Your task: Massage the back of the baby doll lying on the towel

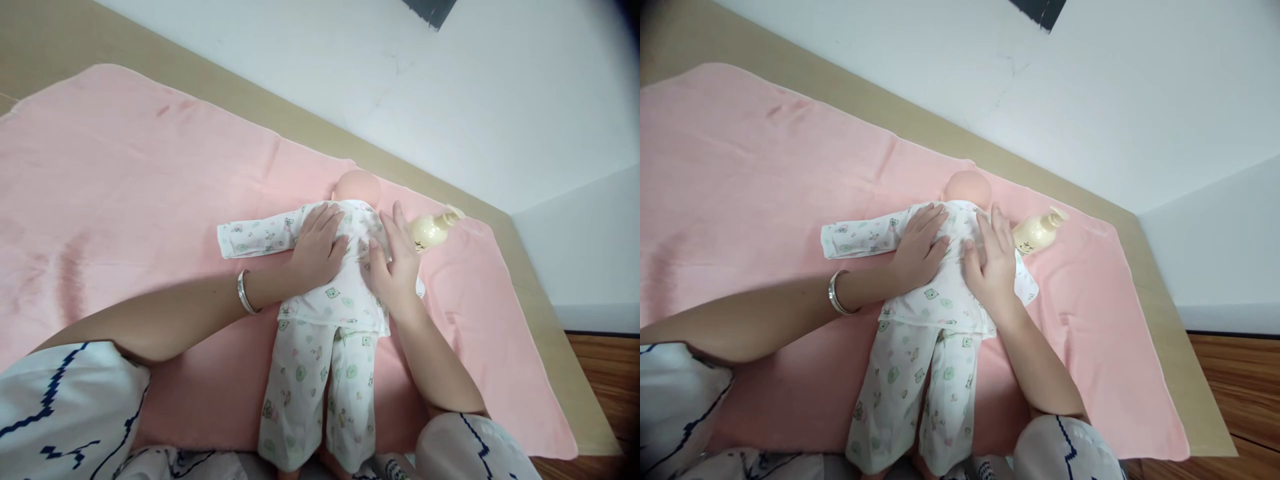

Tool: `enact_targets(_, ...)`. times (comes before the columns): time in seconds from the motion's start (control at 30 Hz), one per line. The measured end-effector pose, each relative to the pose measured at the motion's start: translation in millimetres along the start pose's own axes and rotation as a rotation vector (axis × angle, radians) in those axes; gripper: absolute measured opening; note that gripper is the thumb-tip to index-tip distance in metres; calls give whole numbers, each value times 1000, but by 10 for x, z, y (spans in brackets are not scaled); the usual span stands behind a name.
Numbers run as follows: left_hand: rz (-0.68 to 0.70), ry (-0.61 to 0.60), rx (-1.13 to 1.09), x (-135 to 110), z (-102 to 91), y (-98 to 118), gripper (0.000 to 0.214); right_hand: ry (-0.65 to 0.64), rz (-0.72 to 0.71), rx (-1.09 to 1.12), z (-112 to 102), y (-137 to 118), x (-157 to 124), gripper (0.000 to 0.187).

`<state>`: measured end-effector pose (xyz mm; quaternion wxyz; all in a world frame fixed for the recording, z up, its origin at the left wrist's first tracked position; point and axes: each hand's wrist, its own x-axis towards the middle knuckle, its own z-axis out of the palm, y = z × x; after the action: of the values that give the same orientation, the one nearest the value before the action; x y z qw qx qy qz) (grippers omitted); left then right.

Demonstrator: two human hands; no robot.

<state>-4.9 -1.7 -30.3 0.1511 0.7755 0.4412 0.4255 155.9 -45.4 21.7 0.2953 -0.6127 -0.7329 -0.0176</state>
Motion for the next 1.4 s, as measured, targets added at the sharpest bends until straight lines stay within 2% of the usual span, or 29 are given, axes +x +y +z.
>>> enact_targets(0.17,21,31,-1,-13,16,-20,45,-259,-73,-54,-52,-56,10,52)
enact_targets(0.23,29,41,-4,-17,19,-25,44,-228,-89,-60,-152,-110,-10,54)
enact_targets(0.33,31,40,-6,-20,18,-29,43,-81,-78,-65,-251,-166,-53,58)
enact_targets(0.4,29,37,-8,-22,16,-31,43,-71,-66,-72,-200,-156,-64,59)
enact_targets(0.57,18,32,-29,-24,11,-32,40,-302,-64,-68,117,-65,-14,57)
enact_targets(0.7,20,18,-25,-5,12,-51,39,-335,-43,-113,119,-110,14,58)
enact_targets(0.8,25,10,3,1,6,-57,40,-423,-76,-170,-98,-189,-15,59)
enact_targets(0.9,88,-32,55,-53,-48,26,42,-585,-197,-164,-475,-224,-77,64)
enact_targets(0.97,159,-117,94,-134,-123,153,44,-692,-241,-94,-758,-194,-111,66)
enact_targets(1.03,207,-224,121,-230,-219,315,49,-703,-250,-35,-1004,-118,-116,66)
enact_targets(1.13,277,-441,29,-301,-344,559,55,-556,-97,-74,-1230,59,-58,69)
enact_targets(1.2,211,-542,-154,-230,-372,705,55,-420,60,-142,-1286,191,10,75)
enact_targets(1.23,119,-575,-272,-150,-362,778,53,-367,120,-162,-1294,252,46,77)
enact_targets(1.3,-166,-585,-541,93,-293,931,47,-317,177,-161,-1285,356,113,79)
enact_targets(1.33,-304,-615,-726,244,-239,1009,50,-316,179,-147,-1272,397,143,78)
enact_targets(1.4,-616,-584,-1048,562,-107,1154,62,-317,162,-109,-1234,460,191,74)
